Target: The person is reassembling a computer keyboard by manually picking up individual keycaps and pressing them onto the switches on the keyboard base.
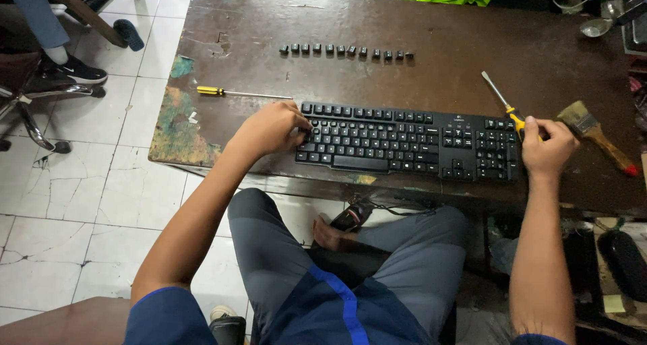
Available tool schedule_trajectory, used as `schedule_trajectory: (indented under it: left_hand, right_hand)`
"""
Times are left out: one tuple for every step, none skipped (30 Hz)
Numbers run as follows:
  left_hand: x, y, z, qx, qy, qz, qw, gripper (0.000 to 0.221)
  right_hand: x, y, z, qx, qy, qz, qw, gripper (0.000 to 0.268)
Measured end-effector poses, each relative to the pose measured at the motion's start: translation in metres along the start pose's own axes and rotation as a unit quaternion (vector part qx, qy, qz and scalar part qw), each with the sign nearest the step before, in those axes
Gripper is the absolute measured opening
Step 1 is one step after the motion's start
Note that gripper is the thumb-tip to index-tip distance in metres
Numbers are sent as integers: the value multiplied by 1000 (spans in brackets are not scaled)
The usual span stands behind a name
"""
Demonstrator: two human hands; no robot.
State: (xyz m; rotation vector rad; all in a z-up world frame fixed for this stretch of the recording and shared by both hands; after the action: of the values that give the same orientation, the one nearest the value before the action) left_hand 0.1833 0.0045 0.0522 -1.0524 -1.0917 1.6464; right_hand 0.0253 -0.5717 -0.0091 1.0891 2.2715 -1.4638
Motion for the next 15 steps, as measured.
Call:
schedule_trajectory:
  left_hand:
    - [0, 1, 0, 0, 0, 0, 1000, 32]
    - [1, 2, -2, -4, -10, -1, 1000, 33]
    - [3, 3, -4, -7, -20, -2, 1000, 34]
    - [3, 2, -2, -7, -20, -3, 1000, 34]
    - [4, -1, -1, 5, -24, 9, 1000, 29]
    - [5, -4, 1, 17, -27, 20, 999, 25]
    - [4, -1, 0, 16, -27, 20, 999, 25]
    - [4, 2, -2, -2, -37, 11, 999, 28]
    - [5, 6, -5, -20, -47, 3, 999, 31]
    - [4, 3, -4, -20, -48, 2, 999, 31]
    - [3, 2, -2, -14, -48, -2, 999, 28]
    - [2, 0, -1, -8, -47, -6, 999, 29]
    - [2, 0, -2, -8, -47, -6, 999, 29]
    - [2, -1, -1, -15, -37, -3, 999, 18]
    - [1, -2, 0, -23, -28, 1, 999, 16]
  right_hand:
    - [0, -1, -1, 0, -1, 0, 1000, 20]
    - [0, -2, -4, -2, -6, 5, 1000, 20]
    - [1, -3, -6, -4, -12, 11, 1000, 19]
    - [1, -3, -6, -4, -12, 10, 1000, 19]
    - [1, -3, -6, -2, -8, 7, 1000, 19]
    - [1, -3, -5, 1, -3, 4, 1000, 19]
    - [1, -3, -4, 0, -3, 4, 1000, 19]
    - [1, -2, -3, 3, -4, 4, 1000, 19]
    - [1, -1, -2, 5, -5, 3, 1000, 19]
    - [1, 0, -1, 5, -5, 3, 1000, 19]
    - [2, 0, -1, 5, -7, 4, 1000, 19]
    - [2, 0, 0, 6, -10, 6, 1000, 20]
    - [1, 0, -2, 7, -10, 6, 1000, 20]
    - [2, -2, -6, 1, -19, 7, 1000, 19]
    - [2, -3, -9, -4, -28, 9, 1000, 18]
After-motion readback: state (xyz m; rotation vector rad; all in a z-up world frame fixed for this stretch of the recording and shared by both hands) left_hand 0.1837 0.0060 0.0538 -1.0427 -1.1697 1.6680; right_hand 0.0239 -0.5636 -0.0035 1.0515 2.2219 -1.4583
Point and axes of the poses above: each hand's wrist, its own x-axis away from the middle knuckle, its own y-axis out of the palm, z = x × y, the point moved 9 cm from there along -x, towards the middle knuckle, and after that the axes turned 13 degrees about y, right-handed, at the moved point
